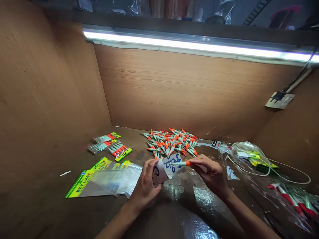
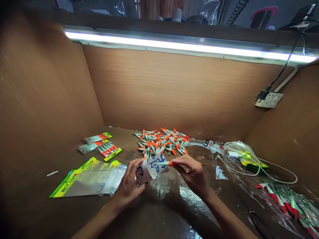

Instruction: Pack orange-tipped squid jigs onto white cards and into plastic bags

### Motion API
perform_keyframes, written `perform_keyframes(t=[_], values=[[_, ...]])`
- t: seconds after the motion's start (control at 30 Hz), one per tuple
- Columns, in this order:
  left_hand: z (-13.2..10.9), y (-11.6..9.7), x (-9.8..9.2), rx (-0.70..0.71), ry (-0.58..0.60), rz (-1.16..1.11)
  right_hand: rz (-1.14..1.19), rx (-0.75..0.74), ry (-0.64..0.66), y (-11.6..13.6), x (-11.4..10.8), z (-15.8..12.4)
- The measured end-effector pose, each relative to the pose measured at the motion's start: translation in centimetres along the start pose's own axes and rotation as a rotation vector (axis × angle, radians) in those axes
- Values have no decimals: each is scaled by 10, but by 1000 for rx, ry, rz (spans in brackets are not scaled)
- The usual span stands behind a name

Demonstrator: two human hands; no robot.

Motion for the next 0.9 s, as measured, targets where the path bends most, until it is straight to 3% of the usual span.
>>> perform_keyframes(t=[0.17, 0.27, 0.4, 0.53, 0.63, 0.73, 0.77, 0.9], values=[[-2, -2, 3, 32, 59, 54, -330, -189, 305, 12, 24, -2], [-6, -6, 2, 61, 103, 83, -472, -176, 326, 22, 39, -3], [-10, -10, 6, 102, 178, 127, -456, -172, 408, 29, 68, -12], [-7, -5, 9, 107, 176, 148, -356, -179, 432, 20, 70, -17], [-4, -1, 9, 91, 160, 140, -236, -88, 340, -10, 50, -4], [-3, 0, 8, 81, 145, 140, -272, 137, 201, -69, 27, 21], [-3, -1, 7, 82, 141, 141, -312, 225, 223, -92, 25, 31], [-5, -2, 6, 97, 169, 133, -299, 321, 294, -160, 38, 74]])
Point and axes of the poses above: each hand's wrist, its own z-axis towards the middle knuckle, its own x-axis out of the palm, y = z × x, the point moved 6 cm from there along z, towards the middle knuckle, and after that the axes turned 15 degrees about -x, right-handed, at the moved point
